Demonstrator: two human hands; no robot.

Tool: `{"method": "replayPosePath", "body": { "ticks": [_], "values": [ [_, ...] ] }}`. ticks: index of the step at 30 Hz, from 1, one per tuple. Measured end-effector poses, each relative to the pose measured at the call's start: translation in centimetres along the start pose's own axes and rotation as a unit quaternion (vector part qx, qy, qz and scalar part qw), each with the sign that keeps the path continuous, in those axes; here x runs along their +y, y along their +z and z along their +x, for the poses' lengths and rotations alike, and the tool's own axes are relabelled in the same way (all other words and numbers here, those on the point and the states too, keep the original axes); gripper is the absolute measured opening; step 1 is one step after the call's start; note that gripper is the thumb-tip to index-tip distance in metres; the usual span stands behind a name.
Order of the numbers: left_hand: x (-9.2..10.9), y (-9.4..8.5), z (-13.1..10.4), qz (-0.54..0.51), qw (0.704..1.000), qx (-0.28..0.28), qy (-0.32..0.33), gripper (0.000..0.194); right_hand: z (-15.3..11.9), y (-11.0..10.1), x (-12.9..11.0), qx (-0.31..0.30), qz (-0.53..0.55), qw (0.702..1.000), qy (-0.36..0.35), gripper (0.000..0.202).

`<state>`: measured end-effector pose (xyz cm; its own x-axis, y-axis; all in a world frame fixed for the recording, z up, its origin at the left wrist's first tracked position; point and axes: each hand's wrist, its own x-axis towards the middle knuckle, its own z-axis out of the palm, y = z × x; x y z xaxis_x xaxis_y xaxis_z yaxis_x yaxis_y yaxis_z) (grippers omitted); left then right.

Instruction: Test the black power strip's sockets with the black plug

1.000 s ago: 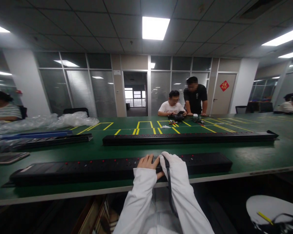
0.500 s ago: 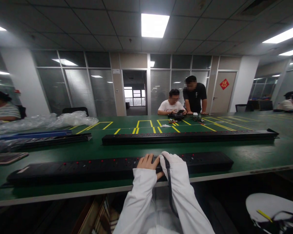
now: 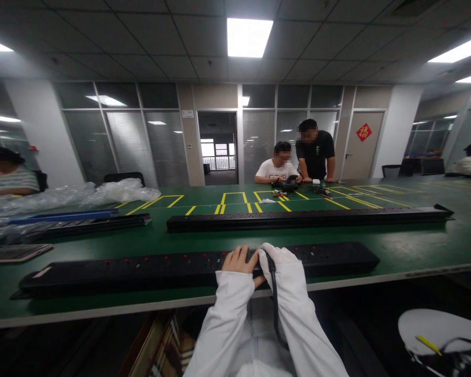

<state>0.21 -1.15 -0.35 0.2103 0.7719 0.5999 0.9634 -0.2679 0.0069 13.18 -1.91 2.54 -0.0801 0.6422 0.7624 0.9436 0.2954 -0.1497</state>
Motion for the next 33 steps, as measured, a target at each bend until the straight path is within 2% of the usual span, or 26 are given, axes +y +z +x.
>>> {"method": "replayPosePath", "body": {
  "ticks": [13,23,33],
  "values": [
    [0.5,-0.7,-0.4,0.001,1.000,0.006,-0.005,0.058,-0.6,0.1,0.2,-0.007,0.003,1.000,0.001,0.029],
    [0.6,-1.0,-0.7,0.003,1.000,0.013,0.000,0.058,-1.1,0.8,0.6,0.009,-0.008,1.000,-0.005,0.033],
    [0.8,-1.2,-1.1,0.003,1.000,0.004,-0.005,0.062,-1.6,-1.3,-0.2,-0.028,-0.015,0.999,-0.016,0.037]
  ]
}}
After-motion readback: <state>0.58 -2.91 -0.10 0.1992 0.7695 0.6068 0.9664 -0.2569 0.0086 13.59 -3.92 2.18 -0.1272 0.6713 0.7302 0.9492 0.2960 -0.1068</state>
